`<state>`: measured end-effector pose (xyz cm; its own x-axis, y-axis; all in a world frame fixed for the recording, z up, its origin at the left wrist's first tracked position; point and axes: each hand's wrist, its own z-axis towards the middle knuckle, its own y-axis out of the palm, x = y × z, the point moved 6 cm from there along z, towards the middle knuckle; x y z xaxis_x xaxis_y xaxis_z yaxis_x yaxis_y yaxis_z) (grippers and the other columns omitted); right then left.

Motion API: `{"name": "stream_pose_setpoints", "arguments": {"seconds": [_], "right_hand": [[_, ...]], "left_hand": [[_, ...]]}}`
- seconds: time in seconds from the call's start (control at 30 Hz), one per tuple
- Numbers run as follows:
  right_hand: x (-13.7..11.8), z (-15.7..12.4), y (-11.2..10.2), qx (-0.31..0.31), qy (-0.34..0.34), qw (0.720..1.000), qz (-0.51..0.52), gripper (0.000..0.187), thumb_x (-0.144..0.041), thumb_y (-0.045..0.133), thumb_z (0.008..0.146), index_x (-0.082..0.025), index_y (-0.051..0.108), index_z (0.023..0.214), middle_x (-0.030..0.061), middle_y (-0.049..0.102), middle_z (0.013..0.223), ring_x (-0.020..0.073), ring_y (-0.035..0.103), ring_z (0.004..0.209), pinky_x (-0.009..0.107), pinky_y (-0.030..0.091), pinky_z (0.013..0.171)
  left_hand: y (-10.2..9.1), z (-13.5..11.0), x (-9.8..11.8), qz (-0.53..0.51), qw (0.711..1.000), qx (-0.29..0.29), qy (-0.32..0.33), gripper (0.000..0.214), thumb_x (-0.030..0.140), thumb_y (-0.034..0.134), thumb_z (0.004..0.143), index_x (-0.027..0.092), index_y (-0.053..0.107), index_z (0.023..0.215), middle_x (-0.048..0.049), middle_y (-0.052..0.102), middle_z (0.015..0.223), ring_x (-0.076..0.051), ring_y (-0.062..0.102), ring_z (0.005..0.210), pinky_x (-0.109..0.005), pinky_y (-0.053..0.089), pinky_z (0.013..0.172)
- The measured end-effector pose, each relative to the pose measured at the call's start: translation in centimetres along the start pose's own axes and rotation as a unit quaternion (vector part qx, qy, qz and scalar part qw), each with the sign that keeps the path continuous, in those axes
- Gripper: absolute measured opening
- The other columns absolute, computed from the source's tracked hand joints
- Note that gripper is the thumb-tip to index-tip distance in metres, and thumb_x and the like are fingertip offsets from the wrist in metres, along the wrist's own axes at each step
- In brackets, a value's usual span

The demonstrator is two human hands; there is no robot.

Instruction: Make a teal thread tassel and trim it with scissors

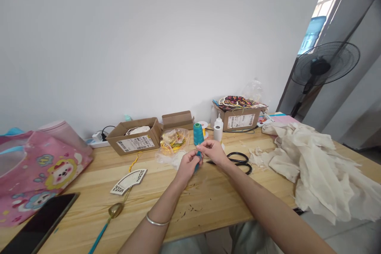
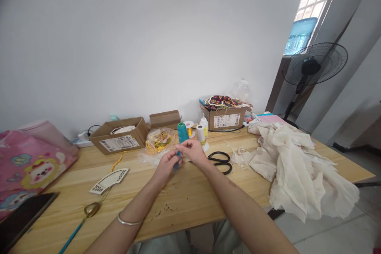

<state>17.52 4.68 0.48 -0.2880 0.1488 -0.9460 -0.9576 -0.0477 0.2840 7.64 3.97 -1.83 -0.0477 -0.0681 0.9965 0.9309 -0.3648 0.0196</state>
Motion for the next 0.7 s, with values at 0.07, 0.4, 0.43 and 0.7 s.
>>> {"name": "stream_pose_setpoints", "arguments": {"seconds": [0.07,0.4,0.43,0.7], "right_hand": [[-0.5,0.1,-0.5,0.015,-0.009,1.000,0.019,0.029,-0.037,0.072,0.051,-0.014,0.054,0.052,-0.0073,0.042,0.040,0.0029,0.030,0.038,0.018,0.022,0.039],[-1.5,0.5,-2.1,0.049,-0.026,0.998,0.041,0.034,-0.044,0.068,0.056,-0.015,0.050,0.052,-0.0089,0.033,0.039,0.0026,0.025,0.038,0.019,0.018,0.039],[-1.2,0.4,-1.7,0.044,-0.019,0.998,0.031,0.032,-0.042,0.070,0.054,-0.015,0.053,0.053,-0.0082,0.036,0.039,0.0026,0.026,0.038,0.019,0.018,0.039],[0.4,0.4,-0.8,0.029,0.006,0.999,-0.023,0.026,-0.033,0.073,0.050,-0.013,0.057,0.050,-0.0067,0.044,0.041,0.0027,0.030,0.040,0.019,0.019,0.040]], "left_hand": [[0.4,0.0,-0.3,-0.007,1.000,-0.024,-0.007,0.008,0.020,0.047,0.062,0.016,0.050,0.056,0.0047,0.046,0.045,-0.008,0.041,0.043,-0.020,0.033,0.048],[-1.2,-0.3,0.7,-0.039,0.996,0.071,0.044,0.021,0.026,0.051,0.069,0.015,0.063,0.082,-0.0037,0.064,0.081,-0.014,0.057,0.079,-0.026,0.042,0.076],[-1.3,-0.3,1.0,-0.034,0.995,0.078,0.054,0.025,0.029,0.053,0.069,0.015,0.064,0.087,-0.0050,0.065,0.085,-0.016,0.057,0.084,-0.027,0.041,0.079],[-0.6,0.2,0.2,0.023,0.998,0.043,0.029,0.026,0.034,0.063,0.063,0.013,0.068,0.078,-0.0029,0.068,0.072,-0.015,0.060,0.071,-0.027,0.045,0.071]]}}
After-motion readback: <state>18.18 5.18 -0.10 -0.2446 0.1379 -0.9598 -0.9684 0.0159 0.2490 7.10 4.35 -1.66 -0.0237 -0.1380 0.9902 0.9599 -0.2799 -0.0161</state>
